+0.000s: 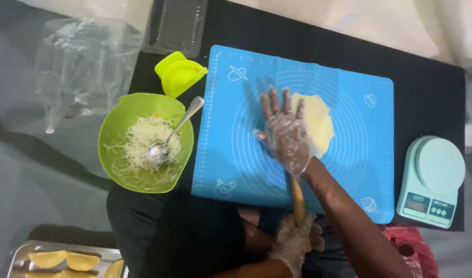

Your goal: The person uses a rolling pin to flatten a piece of dough on a blue mat, then reaches for a green plastic mold.

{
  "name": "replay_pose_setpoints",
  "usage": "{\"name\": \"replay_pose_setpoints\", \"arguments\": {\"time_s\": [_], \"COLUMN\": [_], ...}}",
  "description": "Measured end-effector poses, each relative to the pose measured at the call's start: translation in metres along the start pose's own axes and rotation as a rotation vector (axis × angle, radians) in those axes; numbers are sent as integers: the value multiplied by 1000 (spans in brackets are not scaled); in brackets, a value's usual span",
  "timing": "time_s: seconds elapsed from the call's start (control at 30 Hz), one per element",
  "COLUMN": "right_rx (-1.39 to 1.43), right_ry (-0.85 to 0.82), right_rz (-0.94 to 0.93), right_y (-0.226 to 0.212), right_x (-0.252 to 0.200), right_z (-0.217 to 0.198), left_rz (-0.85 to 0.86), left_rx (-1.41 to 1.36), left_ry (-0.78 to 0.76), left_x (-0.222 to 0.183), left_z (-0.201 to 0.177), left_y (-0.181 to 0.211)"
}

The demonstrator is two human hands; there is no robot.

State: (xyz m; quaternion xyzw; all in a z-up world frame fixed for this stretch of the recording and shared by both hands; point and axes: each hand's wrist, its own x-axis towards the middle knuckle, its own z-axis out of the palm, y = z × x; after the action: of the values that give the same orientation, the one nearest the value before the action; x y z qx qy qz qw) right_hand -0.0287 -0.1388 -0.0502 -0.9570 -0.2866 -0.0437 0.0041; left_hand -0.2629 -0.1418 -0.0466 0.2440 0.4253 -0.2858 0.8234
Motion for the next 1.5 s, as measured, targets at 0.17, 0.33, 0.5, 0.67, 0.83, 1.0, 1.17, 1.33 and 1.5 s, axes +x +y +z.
{"name": "replay_pose_setpoints", "arguments": {"time_s": [0.17,0.33,0.5,0.67,0.83,1.0,1.17,1.33,1.5], "right_rx": [-27,579,-4,27,-42,-734,-137,344,1], "right_ry": [65,135,-9,58,-19,186,17,218,199], "right_rz": [-37,67,222,158,113,87,74,190,224], "right_y": [-1,27,94,68,48,6,-5,45,98], "right_x": [0,-37,-18,-12,-3,10,8,-39,-24], "right_z": [9,-51,15,36,21,17,-7,-29,3], "left_rz": [290,290,259,175,131,137,235,219,202], "left_rx": [64,148,105,-99,-23,-89,316,229,144], "left_ry": [-94,-207,-205,-297,-242,-102,-29,-242,-320], "left_x": [13,18,16,60,10,7,-22,-1,14], "left_z": [-14,-7,7,-16,-8,-11,-6,-3,10], "left_y": [-25,-49,-42,-64,-15,-18,4,-26,-24]}}
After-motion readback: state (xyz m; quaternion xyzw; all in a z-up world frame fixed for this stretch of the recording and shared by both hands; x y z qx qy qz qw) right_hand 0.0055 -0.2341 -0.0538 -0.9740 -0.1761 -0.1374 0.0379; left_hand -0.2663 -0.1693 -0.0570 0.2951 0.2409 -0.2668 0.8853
